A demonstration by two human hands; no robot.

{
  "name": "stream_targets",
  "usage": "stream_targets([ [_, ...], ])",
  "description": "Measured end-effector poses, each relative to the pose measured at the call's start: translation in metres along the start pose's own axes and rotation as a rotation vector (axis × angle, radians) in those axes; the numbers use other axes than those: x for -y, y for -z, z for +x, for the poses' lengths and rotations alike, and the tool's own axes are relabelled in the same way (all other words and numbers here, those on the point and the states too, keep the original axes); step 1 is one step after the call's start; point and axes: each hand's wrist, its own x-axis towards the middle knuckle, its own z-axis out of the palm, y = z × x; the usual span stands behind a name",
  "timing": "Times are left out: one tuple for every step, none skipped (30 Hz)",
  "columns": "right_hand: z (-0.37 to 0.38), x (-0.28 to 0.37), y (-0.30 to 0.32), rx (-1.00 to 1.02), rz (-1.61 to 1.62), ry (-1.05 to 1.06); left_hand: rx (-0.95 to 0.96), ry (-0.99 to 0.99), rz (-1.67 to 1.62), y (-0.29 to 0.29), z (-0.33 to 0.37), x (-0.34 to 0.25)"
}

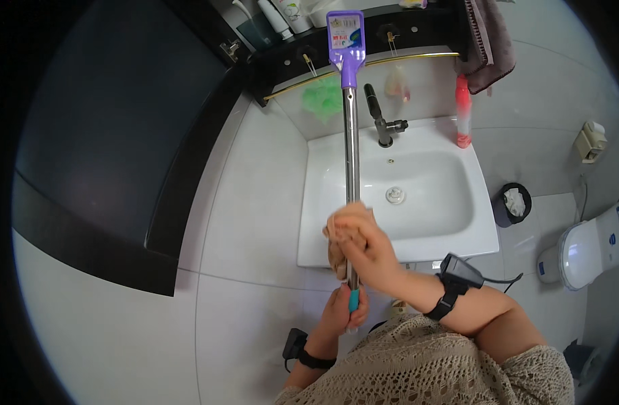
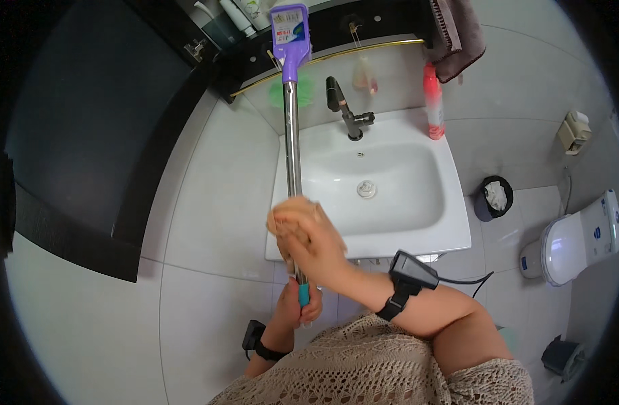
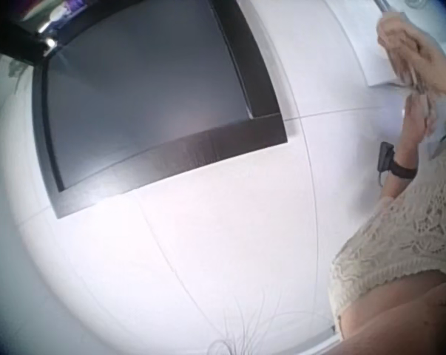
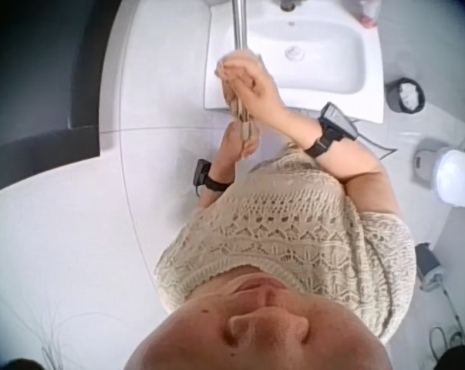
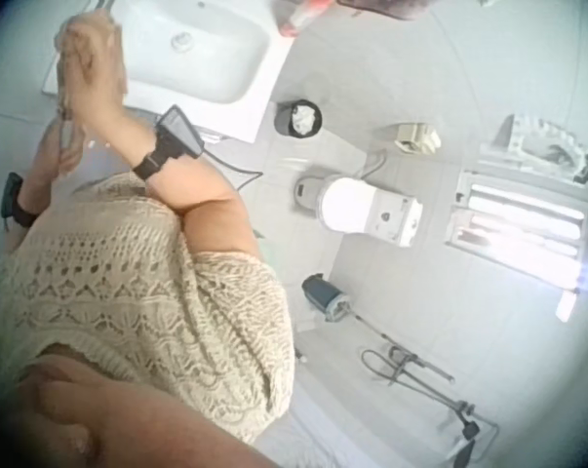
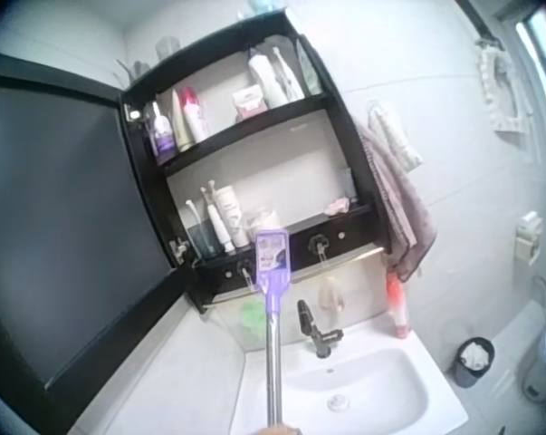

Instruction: Cleaning a bathroom sink and faucet using a cleaning cloth and a long-handled brush.

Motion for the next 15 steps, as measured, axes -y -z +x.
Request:
stream_targets([
  [0.012,0.0,0.0,-0.018,0.127,-0.033,0.057,0.035,-0.114,-0.001,-0.001,0.001],
  [0.026,0.002,0.004,-0.059,0.243,-0.144,0.06,0.039,-0.116,-0.001,-0.002,0.002],
  [0.048,0.016,0.009,-0.097,0.366,-0.259,0.191,0.077,-0.251,-0.001,-0.005,0.002],
  [0.071,0.03,0.018,-0.104,0.314,-0.327,0.324,0.116,-0.388,0.0,-0.009,0.003],
  [0.089,0.038,0.026,-0.113,0.257,-0.395,0.321,0.123,-0.392,-0.002,-0.011,0.003],
  [0.099,0.034,0.031,-0.123,0.252,-0.401,0.38,0.147,-0.465,-0.006,-0.009,0.002],
  [0.106,0.028,0.033,-0.155,0.327,-0.324,0.438,0.172,-0.539,-0.01,-0.008,0.003],
  [0.11,0.022,0.032,-0.181,0.41,-0.242,0.435,0.176,-0.538,-0.011,-0.006,0.004],
  [0.107,0.014,0.032,-0.196,0.348,-0.236,0.458,0.196,-0.59,-0.011,-0.003,0.008],
  [0.1,0.01,0.033,-0.199,0.351,-0.237,0.48,0.216,-0.641,-0.013,-0.001,0.01],
  [0.088,0.005,0.029,-0.147,0.35,-0.228,0.47,0.216,-0.64,-0.013,0.0,0.009],
  [0.074,0.003,0.027,-0.1,0.343,-0.22,0.472,0.216,-0.686,-0.015,0.0,0.007],
  [0.058,0.001,0.029,-0.015,0.354,-0.309,0.473,0.211,-0.736,-0.018,0.002,0.008],
  [0.039,0.001,0.023,-0.022,0.347,-0.405,0.466,0.212,-0.742,-0.019,0.005,0.008],
  [0.021,0.001,0.019,-0.031,0.334,-0.496,0.493,0.209,-0.841,-0.02,0.012,0.007],
])
